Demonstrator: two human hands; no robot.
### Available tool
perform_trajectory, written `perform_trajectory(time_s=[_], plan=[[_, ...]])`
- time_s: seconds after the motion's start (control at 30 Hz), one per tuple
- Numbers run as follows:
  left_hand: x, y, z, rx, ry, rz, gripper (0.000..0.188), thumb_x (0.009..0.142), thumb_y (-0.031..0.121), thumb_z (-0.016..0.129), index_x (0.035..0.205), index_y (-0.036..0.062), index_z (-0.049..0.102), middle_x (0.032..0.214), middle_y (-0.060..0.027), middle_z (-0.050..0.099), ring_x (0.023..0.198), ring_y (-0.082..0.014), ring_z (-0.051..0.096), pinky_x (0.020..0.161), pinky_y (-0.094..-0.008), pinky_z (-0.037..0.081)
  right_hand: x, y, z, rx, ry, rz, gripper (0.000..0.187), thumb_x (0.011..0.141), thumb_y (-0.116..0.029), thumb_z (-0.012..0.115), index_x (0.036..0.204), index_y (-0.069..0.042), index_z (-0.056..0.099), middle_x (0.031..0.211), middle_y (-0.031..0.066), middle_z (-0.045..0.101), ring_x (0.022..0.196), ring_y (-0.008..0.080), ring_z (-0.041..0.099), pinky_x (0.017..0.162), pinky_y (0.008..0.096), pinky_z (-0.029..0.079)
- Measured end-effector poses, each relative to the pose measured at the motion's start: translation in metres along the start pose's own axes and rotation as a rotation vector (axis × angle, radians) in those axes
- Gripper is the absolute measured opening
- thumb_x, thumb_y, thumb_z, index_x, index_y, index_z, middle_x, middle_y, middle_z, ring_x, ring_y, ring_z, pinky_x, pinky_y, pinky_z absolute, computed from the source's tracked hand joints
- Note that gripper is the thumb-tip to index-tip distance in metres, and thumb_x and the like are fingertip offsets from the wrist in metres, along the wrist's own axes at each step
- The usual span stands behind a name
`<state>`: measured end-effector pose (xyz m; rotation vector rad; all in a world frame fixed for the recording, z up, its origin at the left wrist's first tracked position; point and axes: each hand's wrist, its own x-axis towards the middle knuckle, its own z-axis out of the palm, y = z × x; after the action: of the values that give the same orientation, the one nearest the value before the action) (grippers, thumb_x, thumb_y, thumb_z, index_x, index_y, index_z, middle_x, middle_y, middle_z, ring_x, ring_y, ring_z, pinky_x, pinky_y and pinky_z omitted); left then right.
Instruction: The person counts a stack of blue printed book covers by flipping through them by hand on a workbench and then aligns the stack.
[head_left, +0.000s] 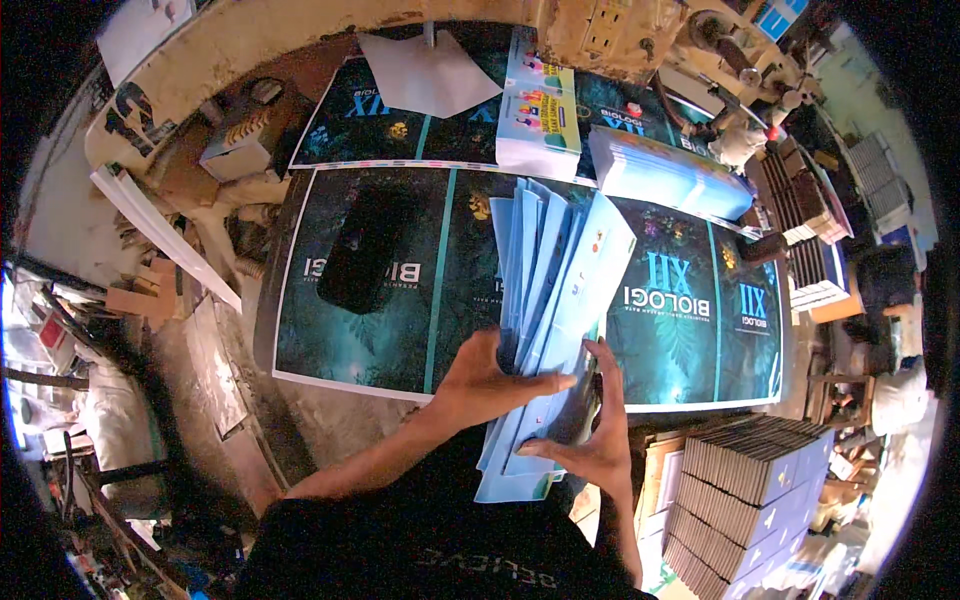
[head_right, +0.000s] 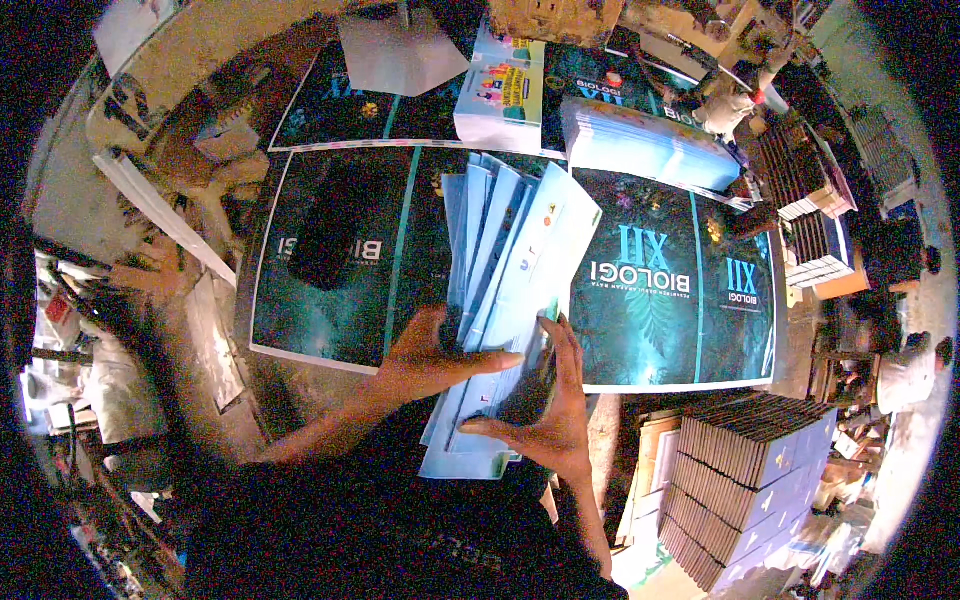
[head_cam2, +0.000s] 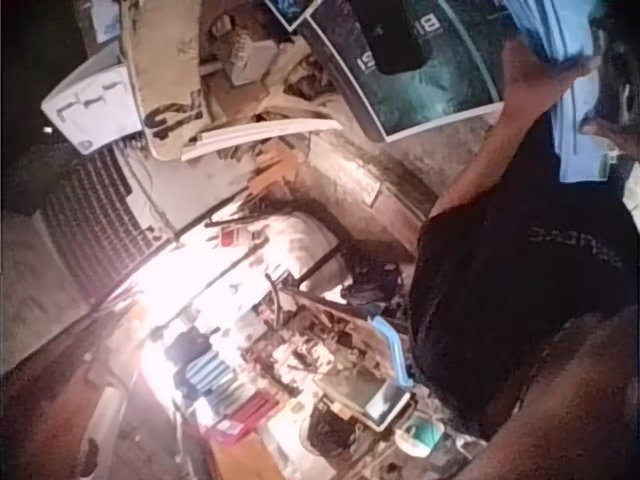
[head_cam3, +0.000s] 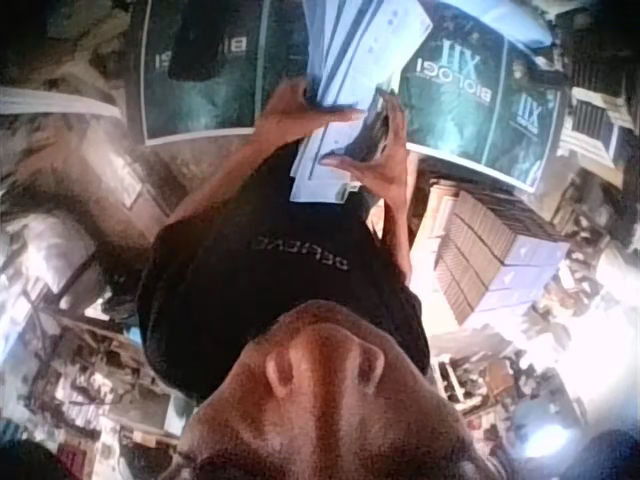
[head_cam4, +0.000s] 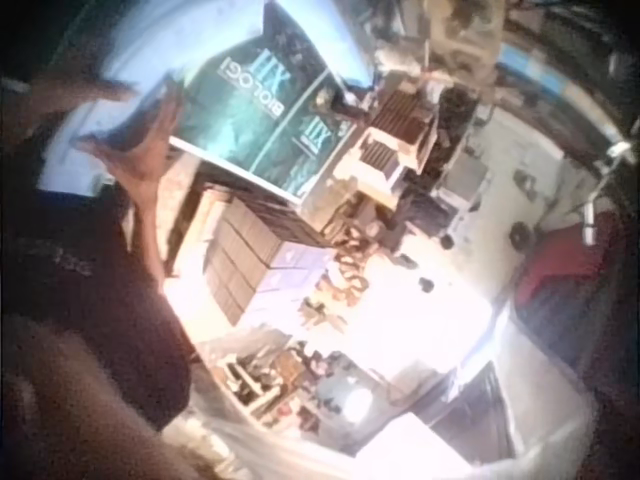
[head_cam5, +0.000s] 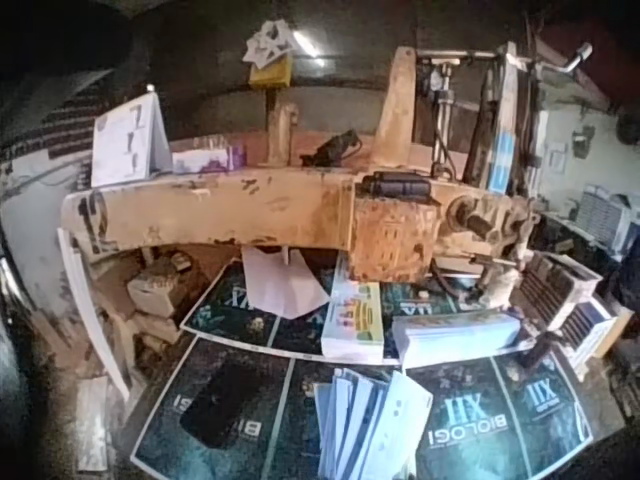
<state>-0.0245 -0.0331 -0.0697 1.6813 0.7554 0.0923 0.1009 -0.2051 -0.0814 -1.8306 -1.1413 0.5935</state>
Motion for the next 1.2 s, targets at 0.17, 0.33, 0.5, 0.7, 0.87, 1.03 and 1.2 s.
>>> perform_trajectory(time_s=[0.17, 0.33, 0.5, 0.7, 0.87, 1.03, 1.2], plan=[[0.02, -0.029, 0.006, 0.066, 0.171, 0.504, 0.071, 0.079, 0.028, 0.084, 0.137, -0.0005, 0.052, 0.118, -0.025, 0.068, 0.109, -0.039, 0.069, 0.098, -0.0466, 0.054, 0.0, 0.0, -0.007, 0.044, -0.022, 0.044, 0.128, 0.059, -0.027, 0.102, 0.159, 0.002, 0.028, 0.156, 0.0206, 0.041, 0.146, 0.0314, 0.041, 0.121, 0.0478, 0.033], [0.012, 0.044, -0.046, 0.485, 0.051, 0.494, 0.079, 0.081, 0.03, 0.081, 0.145, -0.0021, 0.046, 0.13, -0.0289, 0.064, 0.122, -0.0444, 0.062, 0.108, -0.0508, 0.048, -0.002, -0.036, -0.025, -0.406, 0.473, -0.253, 0.09, 0.082, -0.023, 0.087, 0.154, -0.002, 0.038, 0.162, 0.0318, 0.032, 0.151, 0.0461, 0.032, 0.122, 0.0592, 0.029], [-0.009, 0.111, -0.062, 0.737, -0.156, 0.705, 0.075, 0.076, 0.018, 0.077, 0.14, -0.0068, 0.047, 0.114, -0.0275, 0.064, 0.108, -0.0444, 0.064, 0.092, -0.0532, 0.051, -0.007, -0.102, -0.044, -0.803, 0.586, -0.264, 0.081, 0.085, -0.013, 0.075, 0.155, -0.003, 0.038, 0.166, 0.0316, 0.024, 0.157, 0.0478, 0.018, 0.122, 0.0703, 0.009], [0.043, 0.06, -0.021, 0.991, 0.075, 1.115, 0.073, 0.069, 0.014, 0.079, 0.134, -0.0084, 0.052, 0.102, -0.0193, 0.061, 0.1, -0.0381, 0.063, 0.086, -0.0465, 0.051, 0.03, -0.059, -0.027, -0.979, 0.081, -0.169, 0.094, 0.08, -0.016, 0.07, 0.161, -0.002, 0.026, 0.16, 0.0216, 0.037, 0.151, 0.0354, 0.033, 0.125, 0.0588, 0.015], [0.029, 0.065, -0.026, 0.893, -0.163, 0.818, 0.074, 0.069, 0.019, 0.083, 0.134, -0.0014, 0.053, 0.121, -0.0198, 0.064, 0.115, -0.0363, 0.062, 0.102, -0.0452, 0.046, 0.036, -0.053, -0.046, -0.935, 0.137, -0.227, 0.066, 0.067, -0.013, 0.079, 0.129, -0.001, 0.058, 0.116, 0.0141, 0.06, 0.121, 0.032, 0.057, 0.109, 0.0473, 0.039], [0.001, 0.12, -0.031, 1.109, -0.069, 0.889, 0.09, 0.068, 0.019, 0.085, 0.146, 0.0009, 0.042, 0.133, -0.0202, 0.056, 0.129, -0.0382, 0.052, 0.115, -0.0537, 0.036, 0.031, -0.082, -0.066, -0.852, 0.224, -0.208, 0.06, 0.069, -0.012, 0.075, 0.125, -0.001, 0.055, 0.117, 0.0159, 0.06, 0.118, 0.0321, 0.059, 0.102, 0.0438, 0.043], [0.032, 0.082, -0.023, 1.077, -0.072, 0.838, 0.111, 0.076, 0.05, 0.081, 0.159, -0.0003, 0.027, 0.141, -0.0267, 0.047, 0.137, -0.0429, 0.043, 0.122, -0.0611, 0.02, 0.048, -0.04, -0.055, -0.882, 0.191, -0.177, 0.064, 0.063, -0.017, 0.08, 0.118, 0.0, 0.053, 0.116, 0.0213, 0.059, 0.115, 0.036, 0.058, 0.099, 0.0423, 0.043]])
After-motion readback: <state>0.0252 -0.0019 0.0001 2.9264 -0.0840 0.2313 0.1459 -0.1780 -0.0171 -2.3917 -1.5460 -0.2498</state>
